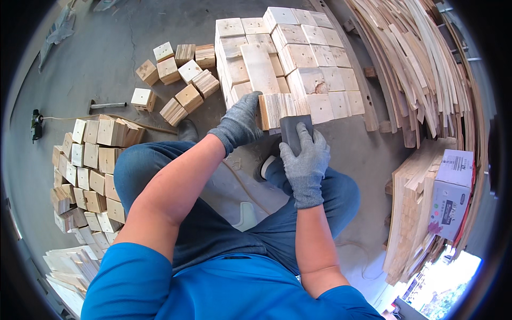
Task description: The person sits on the floor and sands small wooden blocks one at a time using a sanding block. They pick up each block, sand its surfaces, and place it into a growing pile of finished pieces.
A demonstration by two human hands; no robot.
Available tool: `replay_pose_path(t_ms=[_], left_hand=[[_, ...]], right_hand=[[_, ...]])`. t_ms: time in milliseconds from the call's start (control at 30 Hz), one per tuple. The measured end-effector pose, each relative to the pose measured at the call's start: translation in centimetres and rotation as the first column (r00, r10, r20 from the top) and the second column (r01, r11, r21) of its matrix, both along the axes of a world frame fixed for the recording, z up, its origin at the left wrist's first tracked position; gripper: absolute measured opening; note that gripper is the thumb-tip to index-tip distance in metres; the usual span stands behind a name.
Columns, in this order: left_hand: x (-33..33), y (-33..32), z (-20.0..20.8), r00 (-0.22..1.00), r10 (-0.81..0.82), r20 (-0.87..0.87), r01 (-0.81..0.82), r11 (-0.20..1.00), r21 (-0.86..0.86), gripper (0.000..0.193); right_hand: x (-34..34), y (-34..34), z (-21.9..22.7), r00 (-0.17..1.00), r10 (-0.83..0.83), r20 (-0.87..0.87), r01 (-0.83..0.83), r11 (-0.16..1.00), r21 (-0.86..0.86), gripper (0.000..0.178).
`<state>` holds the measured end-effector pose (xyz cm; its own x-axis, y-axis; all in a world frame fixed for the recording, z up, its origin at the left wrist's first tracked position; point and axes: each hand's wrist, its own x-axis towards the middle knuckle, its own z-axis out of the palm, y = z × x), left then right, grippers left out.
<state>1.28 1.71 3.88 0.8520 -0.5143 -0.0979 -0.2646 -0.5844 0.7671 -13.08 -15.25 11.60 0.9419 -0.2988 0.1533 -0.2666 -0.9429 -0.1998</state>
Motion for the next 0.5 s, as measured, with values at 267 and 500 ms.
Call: replay_pose_path(t_ms=[267, 500], left_hand=[[-0.2, -0.2, 0.5, 1.000, 0.031, 0.005, -0.030, 0.999, -0.025, 0.114], [-0.2, -0.3, 0.3, 0.999, 0.042, 0.002, -0.042, 0.997, -0.062, 0.111]], right_hand=[[9.1, 0.2, 1.8, 0.999, -0.021, -0.050, 0.019, 0.999, -0.036, 0.065], [10.2, -0.3, 1.6, 0.998, -0.034, -0.044, 0.031, 0.998, -0.056, 0.064]])
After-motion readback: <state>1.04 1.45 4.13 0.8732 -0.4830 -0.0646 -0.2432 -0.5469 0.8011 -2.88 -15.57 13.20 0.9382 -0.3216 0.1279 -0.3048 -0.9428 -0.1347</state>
